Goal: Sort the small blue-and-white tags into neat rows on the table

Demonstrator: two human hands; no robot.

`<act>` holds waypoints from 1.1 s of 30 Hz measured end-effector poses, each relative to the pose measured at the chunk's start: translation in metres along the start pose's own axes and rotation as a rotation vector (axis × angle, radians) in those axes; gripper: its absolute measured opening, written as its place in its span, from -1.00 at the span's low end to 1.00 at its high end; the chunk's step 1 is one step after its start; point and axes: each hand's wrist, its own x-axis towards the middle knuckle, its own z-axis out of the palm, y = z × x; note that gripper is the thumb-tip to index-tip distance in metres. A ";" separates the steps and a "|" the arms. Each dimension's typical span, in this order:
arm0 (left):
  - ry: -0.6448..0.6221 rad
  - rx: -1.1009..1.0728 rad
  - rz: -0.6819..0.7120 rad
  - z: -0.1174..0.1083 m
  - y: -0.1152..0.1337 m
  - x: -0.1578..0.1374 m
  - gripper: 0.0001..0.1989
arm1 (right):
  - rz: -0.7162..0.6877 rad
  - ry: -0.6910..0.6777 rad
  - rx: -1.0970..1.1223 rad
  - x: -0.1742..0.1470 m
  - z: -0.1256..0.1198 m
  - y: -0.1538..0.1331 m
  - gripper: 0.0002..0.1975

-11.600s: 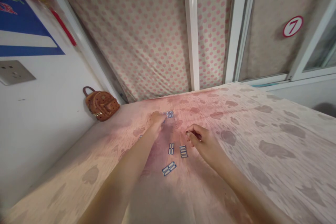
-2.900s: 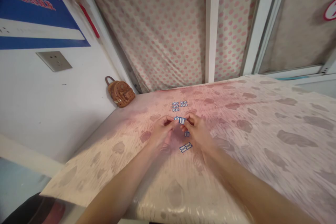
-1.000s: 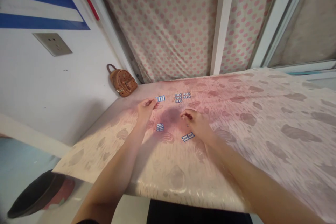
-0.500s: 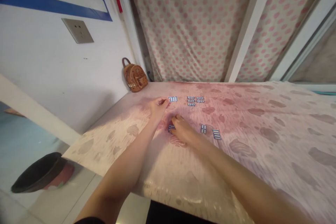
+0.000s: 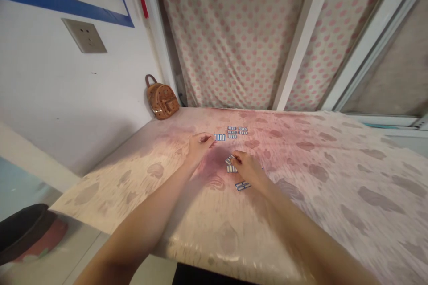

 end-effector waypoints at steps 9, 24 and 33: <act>-0.061 0.051 -0.018 0.017 -0.001 -0.019 -0.83 | -0.011 0.237 0.200 -0.006 -0.022 0.001 -0.82; -0.134 0.055 0.039 0.036 0.016 -0.042 -0.83 | 0.073 0.208 0.300 -0.020 -0.024 -0.028 -0.72; -0.147 0.008 -0.013 0.040 0.023 -0.046 -0.86 | 0.069 0.246 0.198 -0.023 -0.023 -0.028 -0.67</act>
